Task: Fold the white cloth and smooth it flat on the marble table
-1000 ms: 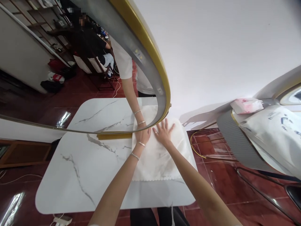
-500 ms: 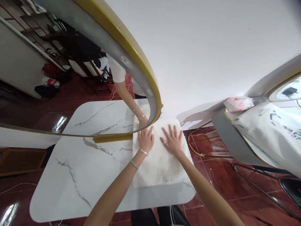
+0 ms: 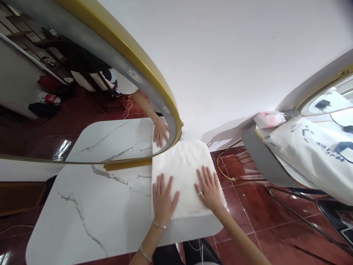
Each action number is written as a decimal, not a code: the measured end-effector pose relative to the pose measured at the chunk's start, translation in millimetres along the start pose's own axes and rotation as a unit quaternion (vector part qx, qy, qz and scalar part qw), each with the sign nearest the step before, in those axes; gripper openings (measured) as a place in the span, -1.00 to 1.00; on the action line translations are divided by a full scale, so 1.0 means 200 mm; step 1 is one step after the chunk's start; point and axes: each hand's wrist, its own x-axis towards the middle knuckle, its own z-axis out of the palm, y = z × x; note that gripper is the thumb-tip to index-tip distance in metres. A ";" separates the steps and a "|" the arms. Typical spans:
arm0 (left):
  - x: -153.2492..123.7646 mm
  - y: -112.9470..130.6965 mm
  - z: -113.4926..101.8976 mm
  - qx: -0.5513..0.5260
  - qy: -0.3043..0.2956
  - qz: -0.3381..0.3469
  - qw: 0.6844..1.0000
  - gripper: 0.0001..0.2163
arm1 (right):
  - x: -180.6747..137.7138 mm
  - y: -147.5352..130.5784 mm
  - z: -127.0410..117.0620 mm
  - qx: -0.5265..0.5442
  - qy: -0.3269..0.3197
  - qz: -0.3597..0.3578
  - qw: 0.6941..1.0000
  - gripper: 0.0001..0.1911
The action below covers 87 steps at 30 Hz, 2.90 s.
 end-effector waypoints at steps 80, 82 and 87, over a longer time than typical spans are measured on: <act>0.27 -0.43 0.03 -0.030 0.038 0.132 0.990 -0.44 | -0.28 -0.64 0.09 -0.016 0.041 0.049 0.998 -0.30; 0.27 -0.42 0.04 -0.059 0.047 0.107 0.991 -0.47 | -0.25 -0.57 0.08 -0.001 0.059 0.044 0.997 -0.32; 0.25 -0.60 -0.02 -0.062 0.055 -0.011 0.997 -0.46 | 0.10 -0.59 0.13 0.048 0.092 0.053 0.993 -0.33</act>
